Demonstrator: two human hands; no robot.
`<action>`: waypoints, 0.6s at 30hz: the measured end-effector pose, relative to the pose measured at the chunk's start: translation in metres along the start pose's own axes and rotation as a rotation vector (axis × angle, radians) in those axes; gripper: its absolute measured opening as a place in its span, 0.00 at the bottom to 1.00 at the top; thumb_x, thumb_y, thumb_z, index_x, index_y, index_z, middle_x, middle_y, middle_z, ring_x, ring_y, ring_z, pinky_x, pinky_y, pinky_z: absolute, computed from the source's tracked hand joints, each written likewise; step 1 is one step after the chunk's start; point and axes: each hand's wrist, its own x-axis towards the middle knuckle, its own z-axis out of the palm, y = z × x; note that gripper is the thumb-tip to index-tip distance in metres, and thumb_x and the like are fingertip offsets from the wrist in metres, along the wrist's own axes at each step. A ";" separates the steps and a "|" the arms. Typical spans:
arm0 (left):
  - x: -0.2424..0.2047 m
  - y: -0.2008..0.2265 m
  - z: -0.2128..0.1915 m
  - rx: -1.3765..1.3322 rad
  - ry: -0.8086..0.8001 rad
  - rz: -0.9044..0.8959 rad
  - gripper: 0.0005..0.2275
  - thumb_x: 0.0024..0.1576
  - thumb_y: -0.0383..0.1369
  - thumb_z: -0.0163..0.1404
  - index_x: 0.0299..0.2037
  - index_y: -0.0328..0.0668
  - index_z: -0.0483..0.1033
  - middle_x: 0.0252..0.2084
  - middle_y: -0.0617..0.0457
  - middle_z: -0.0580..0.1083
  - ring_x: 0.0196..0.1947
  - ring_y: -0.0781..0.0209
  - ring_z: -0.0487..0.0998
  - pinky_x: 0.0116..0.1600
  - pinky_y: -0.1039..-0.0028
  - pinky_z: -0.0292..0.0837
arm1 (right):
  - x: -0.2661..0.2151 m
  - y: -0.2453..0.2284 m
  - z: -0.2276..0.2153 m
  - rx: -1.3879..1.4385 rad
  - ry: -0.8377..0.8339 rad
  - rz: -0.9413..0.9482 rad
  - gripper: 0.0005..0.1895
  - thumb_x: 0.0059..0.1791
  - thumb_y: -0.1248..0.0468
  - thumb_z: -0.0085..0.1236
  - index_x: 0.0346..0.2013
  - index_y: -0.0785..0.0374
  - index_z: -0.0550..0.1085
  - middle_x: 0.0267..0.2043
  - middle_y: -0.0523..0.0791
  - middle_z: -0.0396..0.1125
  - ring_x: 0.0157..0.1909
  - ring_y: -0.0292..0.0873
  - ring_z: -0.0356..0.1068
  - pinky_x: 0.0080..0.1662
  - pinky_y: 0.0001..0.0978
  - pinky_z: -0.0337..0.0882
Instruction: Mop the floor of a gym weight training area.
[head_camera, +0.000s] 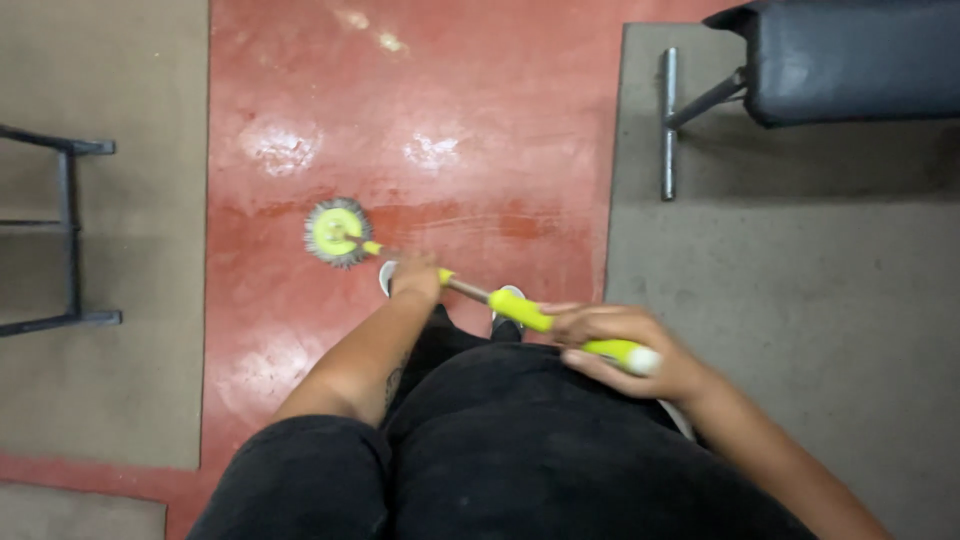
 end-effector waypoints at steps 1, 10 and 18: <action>-0.011 0.029 -0.030 0.003 0.001 -0.008 0.10 0.58 0.34 0.49 0.47 0.47 0.78 0.50 0.40 0.76 0.56 0.39 0.75 0.57 0.51 0.70 | -0.010 -0.011 -0.010 0.005 -0.005 -0.004 0.02 0.51 0.71 0.58 0.36 0.70 0.76 0.45 0.52 0.77 0.62 0.55 0.75 0.64 0.49 0.71; -0.053 0.178 -0.136 -0.372 -0.415 0.318 0.18 0.56 0.54 0.54 0.45 0.51 0.79 0.44 0.42 0.79 0.47 0.39 0.80 0.49 0.51 0.75 | -0.091 -0.088 -0.087 -0.385 -0.092 0.109 0.05 0.50 0.70 0.54 0.37 0.60 0.78 0.48 0.50 0.77 0.62 0.57 0.74 0.58 0.49 0.75; -0.060 0.109 -0.142 -0.315 -0.412 0.350 0.17 0.52 0.52 0.55 0.44 0.54 0.81 0.46 0.46 0.80 0.48 0.42 0.80 0.50 0.51 0.75 | -0.069 -0.063 -0.032 -0.224 -0.102 0.168 0.05 0.51 0.70 0.53 0.37 0.64 0.77 0.49 0.54 0.74 0.64 0.65 0.72 0.62 0.60 0.69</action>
